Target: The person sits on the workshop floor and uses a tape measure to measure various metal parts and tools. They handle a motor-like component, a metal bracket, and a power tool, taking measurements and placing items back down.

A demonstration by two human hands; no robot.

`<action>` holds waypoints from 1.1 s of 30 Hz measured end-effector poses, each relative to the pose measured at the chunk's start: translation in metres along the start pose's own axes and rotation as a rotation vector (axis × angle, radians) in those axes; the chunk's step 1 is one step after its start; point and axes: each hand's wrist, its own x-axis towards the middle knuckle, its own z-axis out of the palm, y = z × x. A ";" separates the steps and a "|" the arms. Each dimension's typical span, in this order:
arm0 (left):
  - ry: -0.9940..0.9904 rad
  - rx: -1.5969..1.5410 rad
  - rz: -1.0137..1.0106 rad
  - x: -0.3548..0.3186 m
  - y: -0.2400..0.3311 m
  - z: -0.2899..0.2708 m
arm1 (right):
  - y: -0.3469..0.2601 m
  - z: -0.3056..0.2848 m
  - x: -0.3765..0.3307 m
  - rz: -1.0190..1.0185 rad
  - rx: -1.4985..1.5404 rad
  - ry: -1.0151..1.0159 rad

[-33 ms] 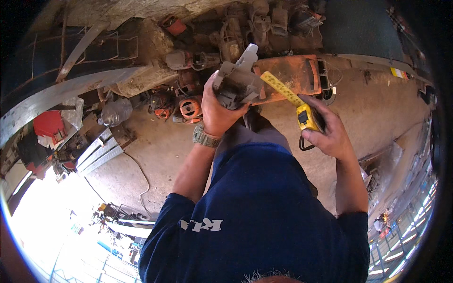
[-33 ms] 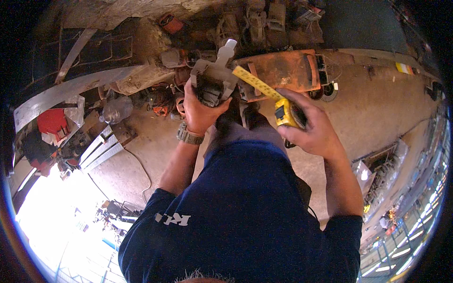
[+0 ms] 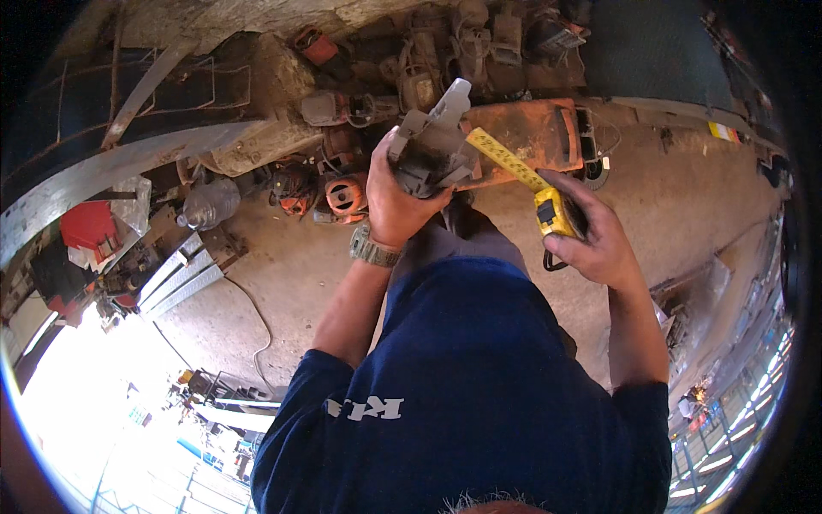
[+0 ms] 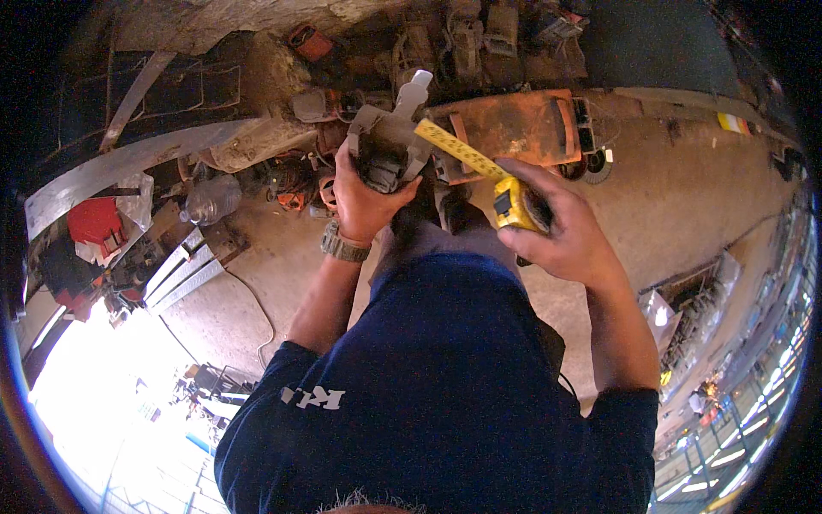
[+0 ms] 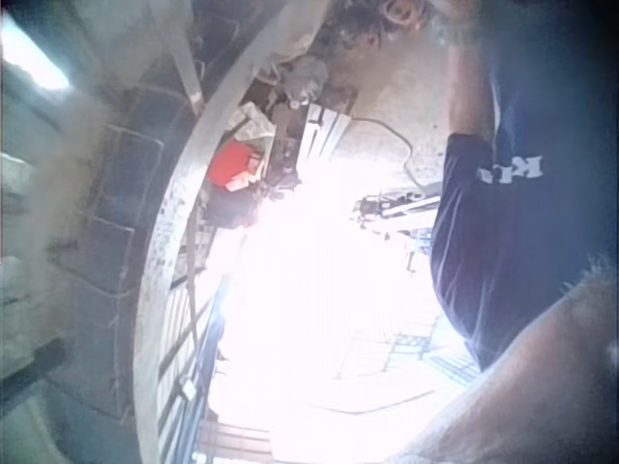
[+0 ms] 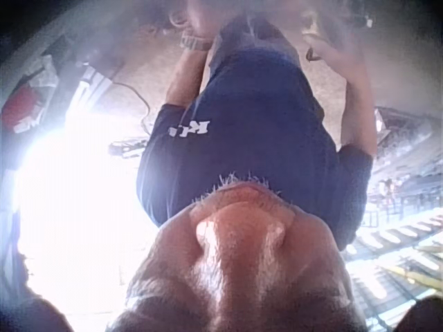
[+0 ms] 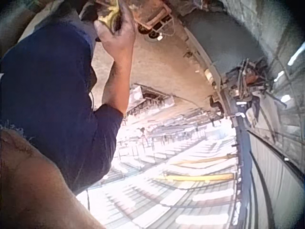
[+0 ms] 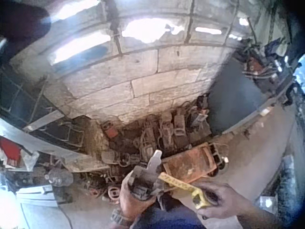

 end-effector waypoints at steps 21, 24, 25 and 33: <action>-0.303 0.144 0.194 0.056 0.061 0.032 | -0.013 -0.021 -0.018 -0.056 -0.111 0.262; -0.338 0.137 0.170 0.059 0.071 0.038 | -0.010 -0.025 -0.022 -0.051 -0.112 0.297; -0.348 0.137 0.175 0.060 0.072 0.040 | -0.009 -0.027 -0.024 -0.053 -0.124 0.305; -0.379 0.154 0.229 0.068 0.081 0.053 | -0.003 -0.040 -0.027 -0.028 -0.164 0.341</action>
